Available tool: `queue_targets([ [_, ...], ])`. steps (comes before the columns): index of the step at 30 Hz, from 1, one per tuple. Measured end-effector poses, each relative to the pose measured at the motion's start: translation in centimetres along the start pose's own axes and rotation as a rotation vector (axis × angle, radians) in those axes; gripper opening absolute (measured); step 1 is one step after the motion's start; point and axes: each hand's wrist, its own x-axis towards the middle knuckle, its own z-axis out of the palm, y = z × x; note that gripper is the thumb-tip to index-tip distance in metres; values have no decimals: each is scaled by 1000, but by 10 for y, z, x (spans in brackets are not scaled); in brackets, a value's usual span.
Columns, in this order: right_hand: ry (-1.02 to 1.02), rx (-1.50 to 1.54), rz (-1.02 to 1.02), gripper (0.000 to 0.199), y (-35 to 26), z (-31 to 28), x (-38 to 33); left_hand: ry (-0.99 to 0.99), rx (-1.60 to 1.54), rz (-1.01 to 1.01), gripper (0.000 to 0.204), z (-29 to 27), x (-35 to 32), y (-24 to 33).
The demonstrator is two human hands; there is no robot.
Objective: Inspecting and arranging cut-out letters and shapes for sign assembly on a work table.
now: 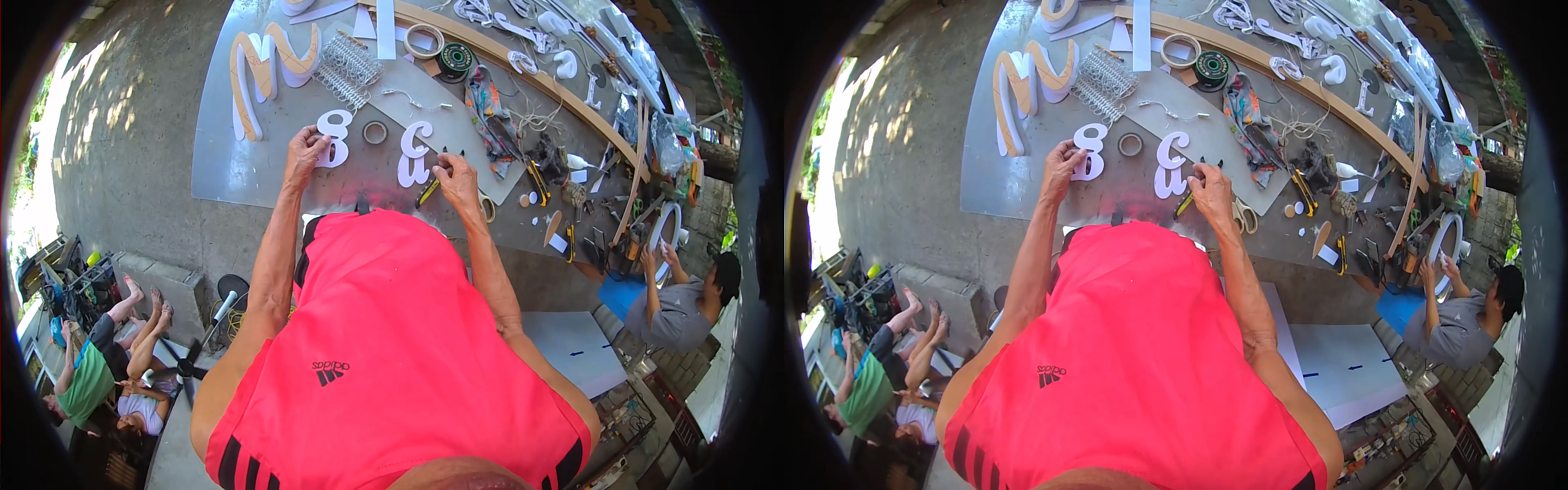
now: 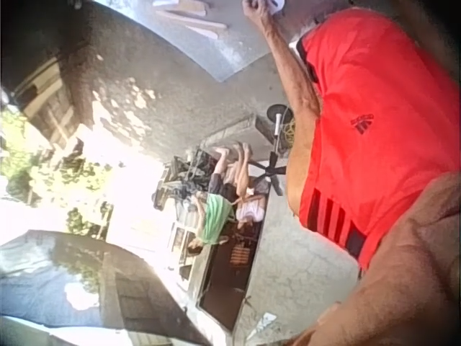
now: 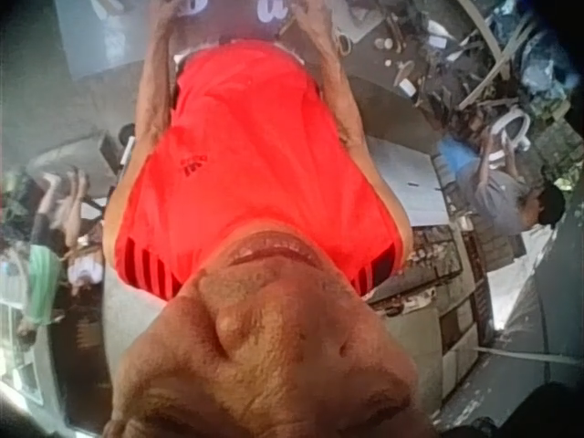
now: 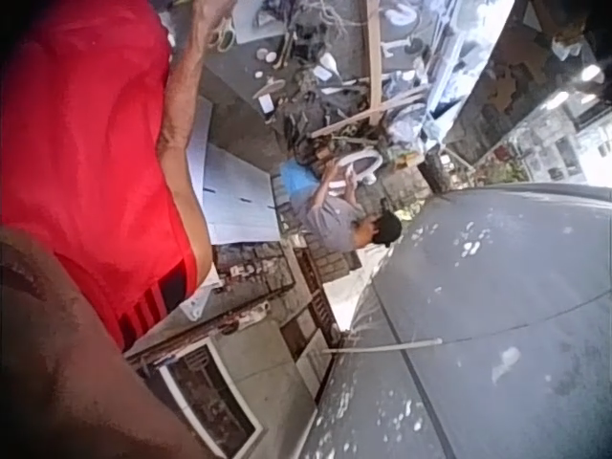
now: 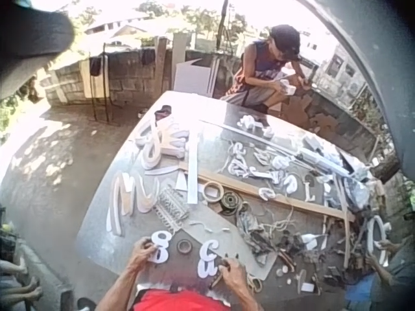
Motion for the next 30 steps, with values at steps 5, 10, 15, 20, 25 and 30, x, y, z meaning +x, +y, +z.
queue_targets([
  [5, 80, -16, -150, 39, -12, 28, -7, -65, 40, 0, 37, -2, 0, -2],
  [10, 134, -238, -206, 40, -22, 43, 0, -124, 70, -26, 38, -7, 0, -1],
  [15, 196, -309, -195, 31, -24, 54, -1, -154, 42, 5, 36, -11, 2, -7],
  [20, 244, -355, -194, 23, -24, 61, -1, 22, 404, 234, 39, -4, -7, 0],
  [25, 187, -590, -359, 22, -1, 67, 10, 304, 1211, 760, 44, 3, -10, 19],
  [30, 207, -338, -601, 17, -56, 32, 7, 30, 890, 458, 33, 48, -27, 69],
])
